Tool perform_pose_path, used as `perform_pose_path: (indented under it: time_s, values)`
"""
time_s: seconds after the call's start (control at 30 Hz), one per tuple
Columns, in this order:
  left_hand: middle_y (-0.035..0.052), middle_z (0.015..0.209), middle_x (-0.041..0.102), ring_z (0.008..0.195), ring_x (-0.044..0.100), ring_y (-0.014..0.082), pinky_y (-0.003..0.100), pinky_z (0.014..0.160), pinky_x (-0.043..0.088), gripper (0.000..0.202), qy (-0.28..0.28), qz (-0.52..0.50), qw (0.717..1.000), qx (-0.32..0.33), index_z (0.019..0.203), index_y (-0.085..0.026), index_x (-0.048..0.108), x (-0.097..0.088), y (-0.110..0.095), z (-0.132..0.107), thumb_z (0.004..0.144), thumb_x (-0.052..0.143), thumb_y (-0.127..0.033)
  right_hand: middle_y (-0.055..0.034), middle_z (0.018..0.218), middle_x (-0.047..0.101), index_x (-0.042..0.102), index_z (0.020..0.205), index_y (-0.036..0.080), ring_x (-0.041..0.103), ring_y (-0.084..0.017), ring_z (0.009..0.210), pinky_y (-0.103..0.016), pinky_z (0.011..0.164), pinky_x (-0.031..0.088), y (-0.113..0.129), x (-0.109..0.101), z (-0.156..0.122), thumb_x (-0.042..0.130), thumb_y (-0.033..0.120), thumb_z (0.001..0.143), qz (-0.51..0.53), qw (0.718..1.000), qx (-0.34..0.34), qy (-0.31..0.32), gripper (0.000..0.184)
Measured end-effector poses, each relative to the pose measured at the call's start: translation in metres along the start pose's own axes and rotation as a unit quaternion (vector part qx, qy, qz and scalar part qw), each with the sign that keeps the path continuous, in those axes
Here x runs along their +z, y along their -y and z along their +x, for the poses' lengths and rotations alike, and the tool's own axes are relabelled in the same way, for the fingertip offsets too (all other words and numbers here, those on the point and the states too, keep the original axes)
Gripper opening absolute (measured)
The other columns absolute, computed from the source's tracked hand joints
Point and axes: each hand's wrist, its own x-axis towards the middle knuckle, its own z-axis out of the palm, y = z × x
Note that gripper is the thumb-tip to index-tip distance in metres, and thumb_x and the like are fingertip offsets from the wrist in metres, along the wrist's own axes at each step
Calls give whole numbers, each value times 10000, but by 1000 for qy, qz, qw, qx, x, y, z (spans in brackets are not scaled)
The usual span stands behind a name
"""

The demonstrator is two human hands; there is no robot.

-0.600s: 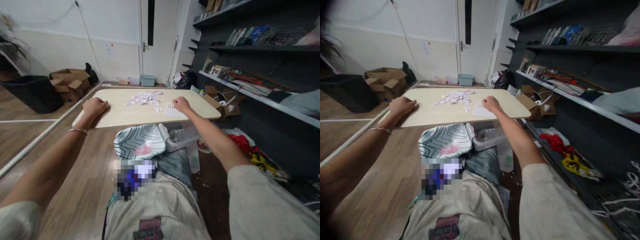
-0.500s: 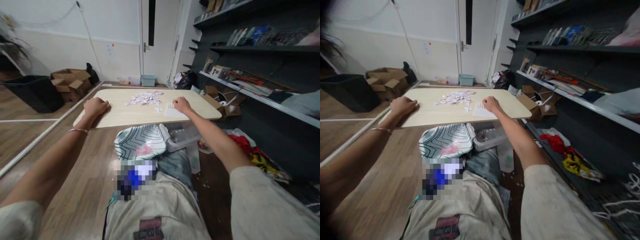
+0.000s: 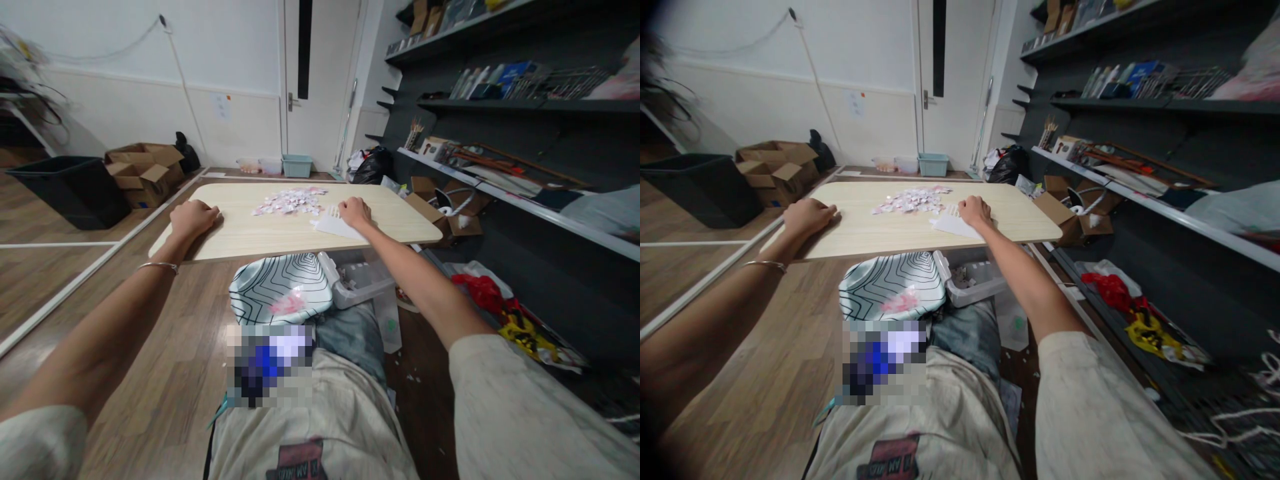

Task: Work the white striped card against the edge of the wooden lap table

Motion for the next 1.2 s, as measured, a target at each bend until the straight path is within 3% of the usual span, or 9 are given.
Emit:
perform_pose_path:
  time_s: [0.23, 0.43, 0.6, 0.73, 0.87, 1.07, 1.2]
  values:
    - [368, 1487, 905, 1459, 844, 516, 517, 1120, 650, 652, 14, 48, 999, 14, 1369, -79, 968, -5, -4, -6, 1186, 490, -484, -311, 1614, 880, 933, 1621, 121, 855, -405, 1535, -390, 1225, 626, 2, -4, -1, 495, 355, 1341, -29, 999, -26, 17, 570]
    - [363, 1457, 917, 1420, 855, 528, 534, 1065, 657, 639, 2, 46, 999, 20, 1341, -87, 991, -2, -4, -5, 1177, 521, -489, -263, 1384, 967, 1044, 1324, 139, 928, -354, 1333, -321, 1021, 588, -10, -12, -7, 551, 361, 1347, -49, 985, -158, 37, 541]
    - [325, 1419, 938, 1432, 859, 530, 562, 1107, 661, 621, 5, 42, 999, 17, 1347, -120, 1002, -3, -4, -6, 1189, 522, -481, -267, 1296, 975, 1047, 1199, 108, 936, -319, 1185, -330, 883, 510, -25, -16, -10, 562, 313, 1339, -54, 979, -195, 31, 544]
    - [346, 1465, 921, 1435, 850, 521, 533, 1123, 652, 648, 11, 40, 999, 18, 1374, -86, 987, -5, -5, -8, 1191, 507, -481, -240, 1237, 984, 1041, 1201, 106, 921, -291, 1111, -324, 858, 491, -44, -21, -12, 555, 285, 1341, -48, 985, -164, 33, 537]
    - [344, 1434, 923, 1401, 847, 510, 524, 1116, 643, 627, 10, 33, 999, 16, 1307, -104, 988, -4, -3, -5, 1164, 518, -492, -232, 1316, 984, 1041, 1299, 140, 926, -312, 1211, -306, 948, 555, -56, -23, -13, 558, 308, 1342, -42, 995, -85, 14, 513]
    - [281, 1247, 936, 1342, 848, 570, 600, 1113, 652, 518, 3, -11, 1000, 10, 1176, -222, 992, 1, 3, 3, 1006, 691, -608, -286, 1520, 928, 990, 1512, 131, 900, -379, 1415, -350, 1110, 620, -47, -22, -15, 543, 335, 1340, -56, 997, -49, 17, 520]
    - [293, 1249, 924, 1378, 834, 573, 614, 1134, 653, 505, -7, -6, 1000, 3, 1127, -226, 964, 2, 2, 2, 1020, 639, -596, -288, 1515, 929, 1013, 1443, 134, 900, -366, 1416, -331, 1092, 599, -35, -23, -18, 541, 346, 1355, -62, 994, -82, 23, 525]
